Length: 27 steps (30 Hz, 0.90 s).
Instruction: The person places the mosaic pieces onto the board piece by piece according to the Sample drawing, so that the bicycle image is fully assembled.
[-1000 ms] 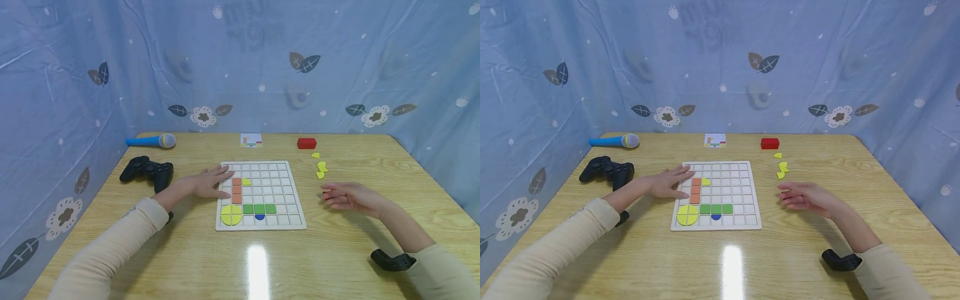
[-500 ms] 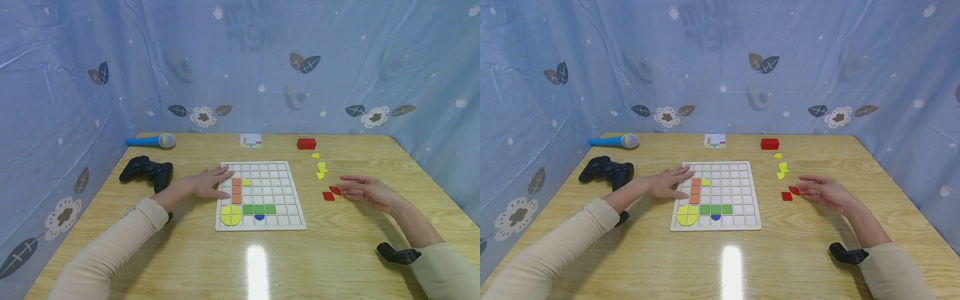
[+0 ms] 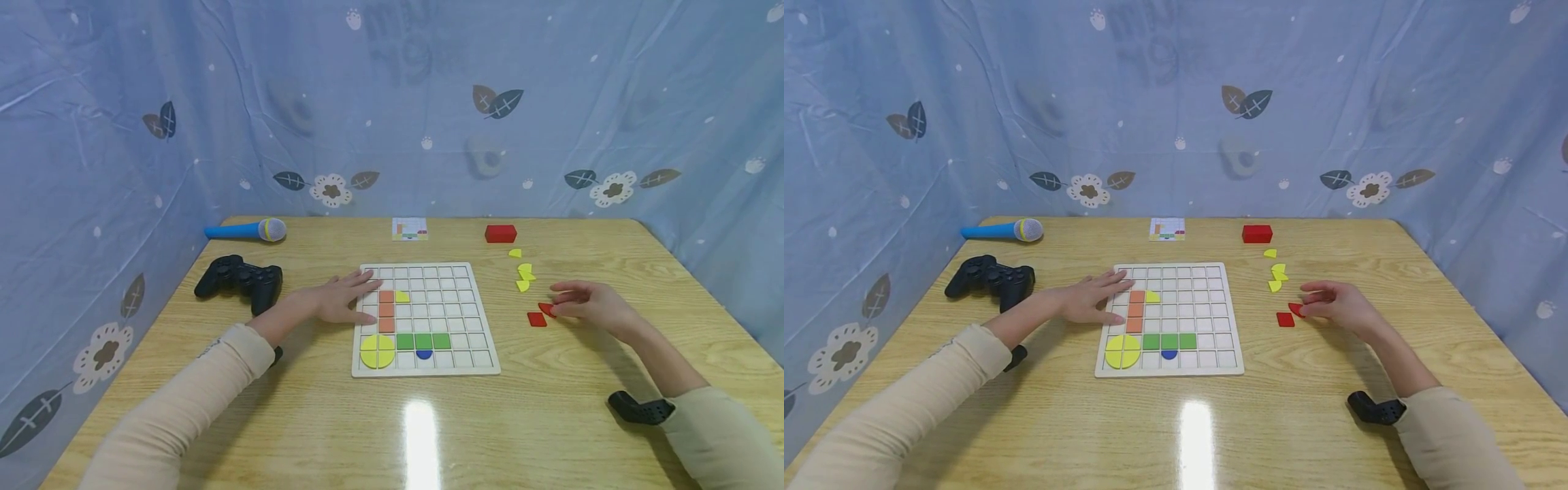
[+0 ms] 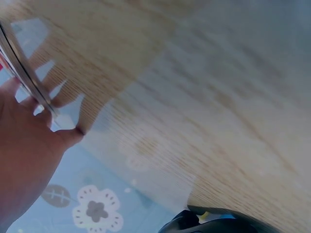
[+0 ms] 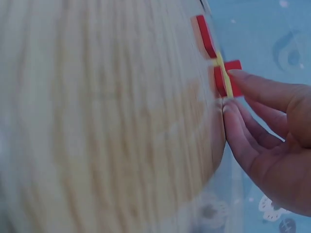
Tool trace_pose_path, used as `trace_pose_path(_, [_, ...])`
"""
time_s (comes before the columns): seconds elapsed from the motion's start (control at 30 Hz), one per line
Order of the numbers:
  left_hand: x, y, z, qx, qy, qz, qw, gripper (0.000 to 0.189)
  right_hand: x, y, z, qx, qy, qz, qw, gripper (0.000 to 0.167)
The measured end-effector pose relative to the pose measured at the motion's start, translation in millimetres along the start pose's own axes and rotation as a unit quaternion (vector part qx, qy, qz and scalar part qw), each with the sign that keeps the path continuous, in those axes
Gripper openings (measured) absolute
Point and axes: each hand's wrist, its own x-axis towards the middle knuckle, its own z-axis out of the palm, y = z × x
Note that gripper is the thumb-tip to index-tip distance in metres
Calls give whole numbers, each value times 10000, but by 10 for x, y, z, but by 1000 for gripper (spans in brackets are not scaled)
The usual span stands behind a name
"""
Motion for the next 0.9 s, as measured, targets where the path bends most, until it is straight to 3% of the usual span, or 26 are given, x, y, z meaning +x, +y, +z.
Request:
trace_pose_path(0.17, [-13, 12, -14, -10, -4, 2, 10000, 87, 41, -70, 69, -622, 211, -218, 9976, 51])
trace_pose_path(0.6, [-2, 18, -3, -34, 7, -5, 10000, 86, 92, -94, 95, -1152, 327, -375, 9921, 33])
trace_pose_path(0.73, [-2, 16, -5, -19, -7, 20, 10000, 86, 92, -111, 93, -1257, 288, -401, 9908, 37])
trace_pose_path(0.9, [-2, 13, -7, -14, -4, 44, 10000, 86, 88, -134, 86, -942, 94, -345, 9949, 45])
